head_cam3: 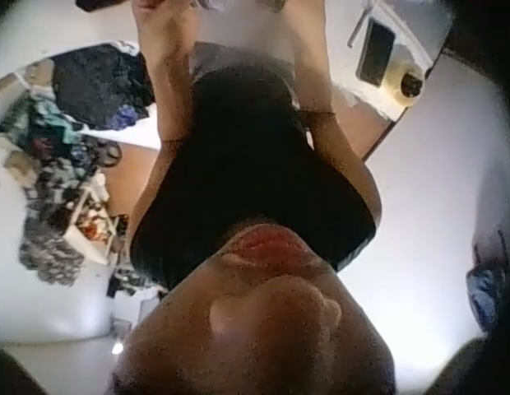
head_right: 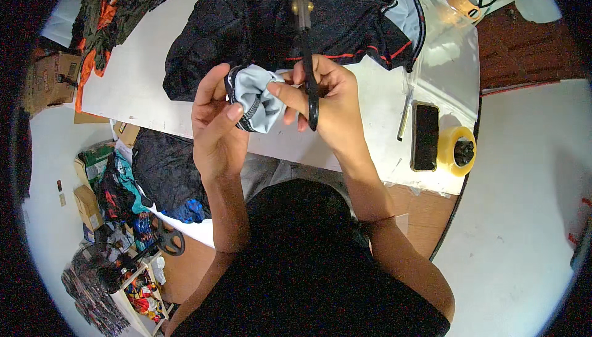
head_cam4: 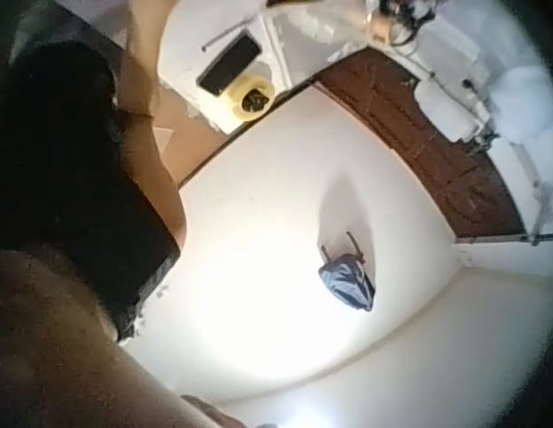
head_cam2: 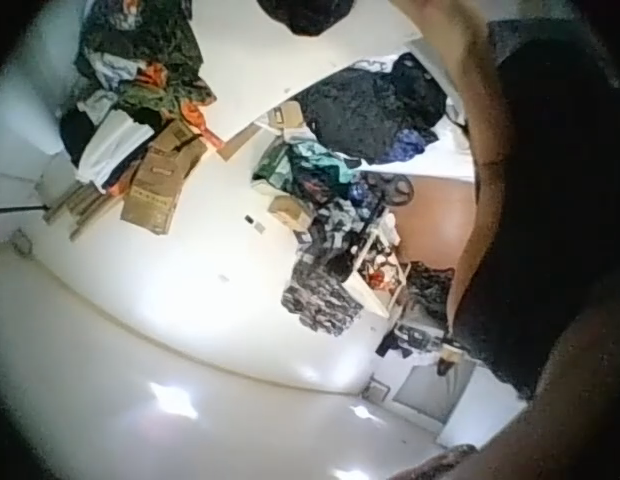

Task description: Cutting and trimming labels and fabric from a black jersey using scissors.

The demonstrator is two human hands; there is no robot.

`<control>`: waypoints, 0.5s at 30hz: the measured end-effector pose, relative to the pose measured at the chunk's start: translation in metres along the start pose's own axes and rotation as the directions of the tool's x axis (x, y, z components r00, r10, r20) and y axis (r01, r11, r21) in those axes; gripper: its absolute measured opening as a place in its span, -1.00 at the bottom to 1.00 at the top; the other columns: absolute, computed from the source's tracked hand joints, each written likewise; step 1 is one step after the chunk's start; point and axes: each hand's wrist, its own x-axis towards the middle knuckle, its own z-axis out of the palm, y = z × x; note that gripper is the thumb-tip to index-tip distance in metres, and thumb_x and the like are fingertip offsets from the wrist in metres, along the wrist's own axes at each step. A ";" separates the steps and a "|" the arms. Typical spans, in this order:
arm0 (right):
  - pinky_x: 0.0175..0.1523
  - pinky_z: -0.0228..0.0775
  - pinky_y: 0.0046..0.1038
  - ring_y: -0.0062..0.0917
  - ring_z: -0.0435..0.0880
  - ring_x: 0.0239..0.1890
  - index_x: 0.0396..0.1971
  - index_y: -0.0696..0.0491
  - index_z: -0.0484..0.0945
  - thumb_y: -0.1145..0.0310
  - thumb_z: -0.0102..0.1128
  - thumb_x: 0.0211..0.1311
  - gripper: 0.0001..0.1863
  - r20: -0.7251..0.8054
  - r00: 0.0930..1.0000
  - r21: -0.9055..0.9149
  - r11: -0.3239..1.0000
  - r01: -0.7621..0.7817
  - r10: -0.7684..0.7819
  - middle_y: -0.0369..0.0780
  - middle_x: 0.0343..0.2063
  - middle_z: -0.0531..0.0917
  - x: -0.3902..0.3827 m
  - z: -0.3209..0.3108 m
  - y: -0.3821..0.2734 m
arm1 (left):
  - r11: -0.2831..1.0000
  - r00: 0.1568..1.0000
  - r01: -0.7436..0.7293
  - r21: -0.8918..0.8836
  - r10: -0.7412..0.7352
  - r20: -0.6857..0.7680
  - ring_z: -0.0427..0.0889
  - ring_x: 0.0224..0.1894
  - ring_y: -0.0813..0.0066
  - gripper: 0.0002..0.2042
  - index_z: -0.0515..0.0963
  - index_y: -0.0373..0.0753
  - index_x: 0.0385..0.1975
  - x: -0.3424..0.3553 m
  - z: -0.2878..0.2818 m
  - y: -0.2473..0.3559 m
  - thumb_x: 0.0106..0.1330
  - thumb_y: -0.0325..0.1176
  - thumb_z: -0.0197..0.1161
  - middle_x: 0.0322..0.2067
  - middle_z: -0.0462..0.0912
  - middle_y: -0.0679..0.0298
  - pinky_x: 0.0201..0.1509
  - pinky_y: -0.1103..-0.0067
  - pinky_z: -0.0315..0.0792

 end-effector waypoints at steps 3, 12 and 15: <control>-0.77 0.20 -0.75 -0.74 0.47 -0.77 -0.53 0.07 0.42 0.56 0.39 -0.11 -0.74 -0.011 1.000 0.053 0.999 0.008 -0.008 -0.22 -0.55 0.61 0.000 -0.004 -0.002 | 1.000 1.000 -0.020 0.000 0.020 0.006 0.54 -0.08 0.45 -0.52 0.41 -0.41 -0.02 -0.001 -0.005 0.000 -0.04 -0.79 0.18 -0.12 0.55 0.13 0.01 0.57 0.42; -0.74 0.20 -0.75 -0.73 0.47 -0.76 -0.51 0.06 0.40 0.63 0.38 -0.19 -0.70 0.049 0.998 0.091 0.995 0.038 -0.043 -0.14 -0.49 0.64 0.000 -0.012 0.004 | 0.702 0.910 -0.317 0.637 0.415 -0.004 0.46 -0.33 0.59 -0.69 0.51 -0.38 -0.32 0.002 -0.019 -0.004 -0.07 -0.80 0.01 -0.32 0.51 0.27 -0.18 0.71 0.35; -0.74 0.19 -0.76 -0.73 0.47 -0.75 -0.52 0.05 0.39 0.64 0.38 -0.21 -0.69 0.061 0.998 0.126 0.992 -0.013 0.005 -0.13 -0.51 0.64 0.000 -0.012 0.001 | 0.394 0.866 -0.234 0.889 0.501 0.006 0.45 -0.36 0.56 -0.72 0.53 -0.35 -0.34 0.014 -0.045 -0.012 -0.05 -0.74 0.02 -0.34 0.49 0.25 -0.30 0.71 0.35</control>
